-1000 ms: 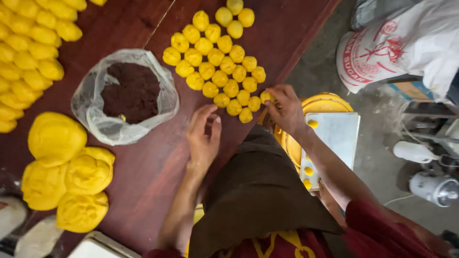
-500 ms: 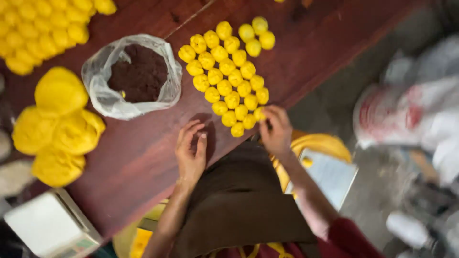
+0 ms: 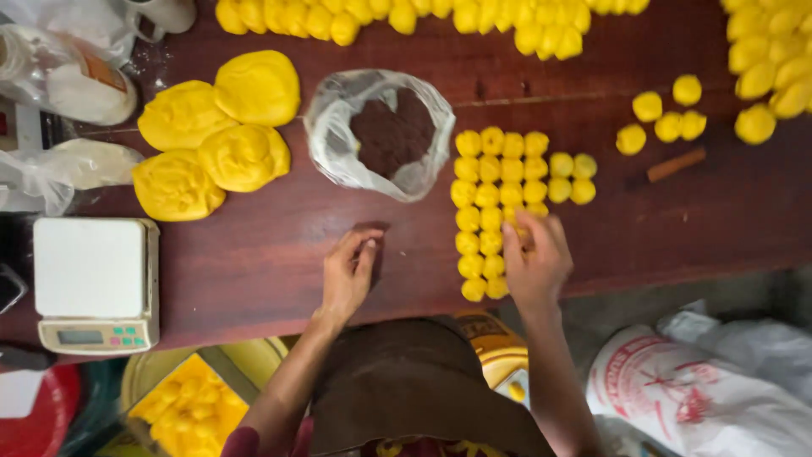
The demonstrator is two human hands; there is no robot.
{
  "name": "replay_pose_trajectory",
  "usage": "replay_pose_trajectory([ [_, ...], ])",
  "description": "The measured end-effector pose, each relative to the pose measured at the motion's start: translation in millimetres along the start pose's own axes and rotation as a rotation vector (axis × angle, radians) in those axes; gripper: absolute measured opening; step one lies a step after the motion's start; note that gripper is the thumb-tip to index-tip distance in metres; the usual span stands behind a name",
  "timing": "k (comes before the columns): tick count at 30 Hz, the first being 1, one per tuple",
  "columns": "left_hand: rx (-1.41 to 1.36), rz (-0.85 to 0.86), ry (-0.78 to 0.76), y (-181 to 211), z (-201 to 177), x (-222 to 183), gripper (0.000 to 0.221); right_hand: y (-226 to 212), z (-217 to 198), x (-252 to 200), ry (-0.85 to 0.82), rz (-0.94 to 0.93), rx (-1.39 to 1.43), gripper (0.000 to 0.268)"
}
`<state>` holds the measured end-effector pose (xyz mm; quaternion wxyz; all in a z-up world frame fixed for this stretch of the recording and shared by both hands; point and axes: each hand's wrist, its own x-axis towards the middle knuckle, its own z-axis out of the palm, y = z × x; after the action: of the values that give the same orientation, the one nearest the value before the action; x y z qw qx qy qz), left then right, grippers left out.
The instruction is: Stuffing yellow dough balls with a dark brown filling and arranging them in organized rows on a workbench.
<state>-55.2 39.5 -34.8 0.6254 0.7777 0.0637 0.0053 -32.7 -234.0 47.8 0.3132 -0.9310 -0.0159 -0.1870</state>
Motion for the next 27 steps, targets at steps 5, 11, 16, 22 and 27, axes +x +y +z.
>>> replay_pose_trajectory([
  [5, -0.003, -0.049, -0.054, -8.2, -29.3, 28.1, 0.018, -36.0, 112.0, 129.0, -0.026, -0.104, 0.069, 0.03],
  [11, -0.148, -0.09, -0.042, -18.2, -75.4, 64.3, 0.017, 9.7, 255.3, 247.6, -0.024, -0.42, -0.236, 0.045],
  [16, -0.187, -0.111, -0.028, -22.6, -100.6, 60.1, 0.016, 32.5, 269.8, 252.7, 0.061, -0.341, -0.137, 0.031],
  [22, -0.33, -0.071, 0.087, 10.6, -61.0, 51.8, 0.022, -17.2, 162.9, 146.2, -0.17, 0.151, 0.811, 0.028],
  [27, -0.724, -0.157, -0.158, 21.4, 42.1, 45.8, 0.039, -47.0, 81.2, 32.1, -0.304, 0.224, 0.933, 0.043],
])
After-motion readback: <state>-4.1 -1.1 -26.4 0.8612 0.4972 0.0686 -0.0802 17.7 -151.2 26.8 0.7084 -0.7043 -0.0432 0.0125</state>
